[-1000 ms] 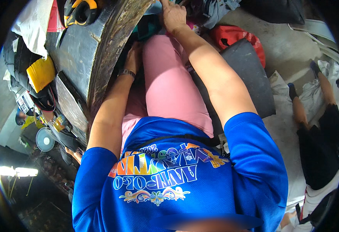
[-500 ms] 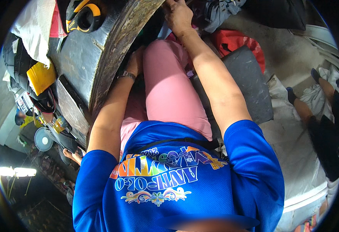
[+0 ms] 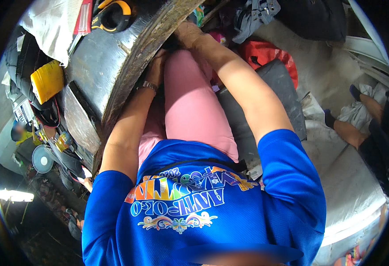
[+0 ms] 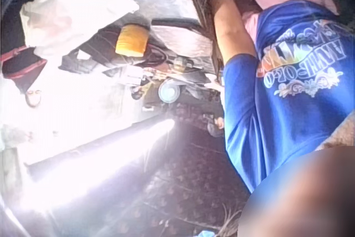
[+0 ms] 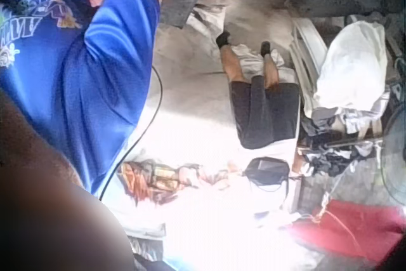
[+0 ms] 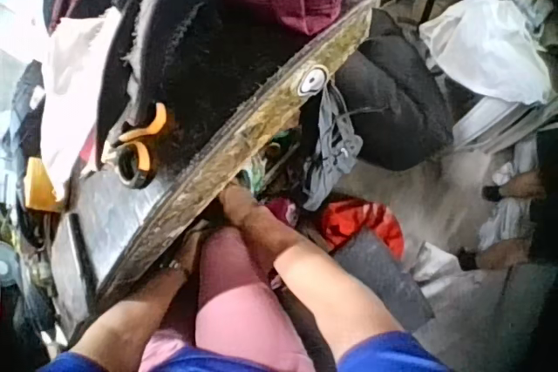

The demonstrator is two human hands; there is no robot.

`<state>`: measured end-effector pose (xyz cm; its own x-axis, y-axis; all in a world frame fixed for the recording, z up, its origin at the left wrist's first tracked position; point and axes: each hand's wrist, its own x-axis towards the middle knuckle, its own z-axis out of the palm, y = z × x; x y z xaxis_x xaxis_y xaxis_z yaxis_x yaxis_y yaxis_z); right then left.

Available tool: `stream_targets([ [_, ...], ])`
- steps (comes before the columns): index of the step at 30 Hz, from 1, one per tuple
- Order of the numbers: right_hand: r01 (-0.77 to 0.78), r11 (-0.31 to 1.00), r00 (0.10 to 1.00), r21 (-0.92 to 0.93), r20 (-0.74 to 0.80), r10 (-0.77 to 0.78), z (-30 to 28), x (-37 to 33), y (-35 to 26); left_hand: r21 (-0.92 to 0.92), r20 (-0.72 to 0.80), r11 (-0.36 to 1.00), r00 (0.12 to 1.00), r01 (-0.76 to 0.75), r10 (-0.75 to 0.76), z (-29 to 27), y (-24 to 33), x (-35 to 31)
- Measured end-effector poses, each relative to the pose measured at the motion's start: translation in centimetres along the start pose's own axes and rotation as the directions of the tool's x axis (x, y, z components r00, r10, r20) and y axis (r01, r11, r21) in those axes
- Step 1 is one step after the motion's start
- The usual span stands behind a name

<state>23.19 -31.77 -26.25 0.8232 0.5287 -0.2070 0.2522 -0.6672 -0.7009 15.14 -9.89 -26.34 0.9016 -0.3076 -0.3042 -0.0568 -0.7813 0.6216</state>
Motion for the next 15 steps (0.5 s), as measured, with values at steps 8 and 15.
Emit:
stream_targets([
  [8, 0.027, 0.895, 0.97, -0.446, 0.226, 0.084, 4.3, 3.6, 2.0, -0.286, 0.023, 0.925, 0.967, 0.251, -0.255, 0.0, 1.5, -1.4],
  [15, 0.182, 0.91, 0.977, -0.373, -0.036, -0.211, 7.0, 4.4, 5.1, 0.14, 0.042, 0.99, 0.999, -0.015, 0.01, -0.6, 2.4, -1.6],
])
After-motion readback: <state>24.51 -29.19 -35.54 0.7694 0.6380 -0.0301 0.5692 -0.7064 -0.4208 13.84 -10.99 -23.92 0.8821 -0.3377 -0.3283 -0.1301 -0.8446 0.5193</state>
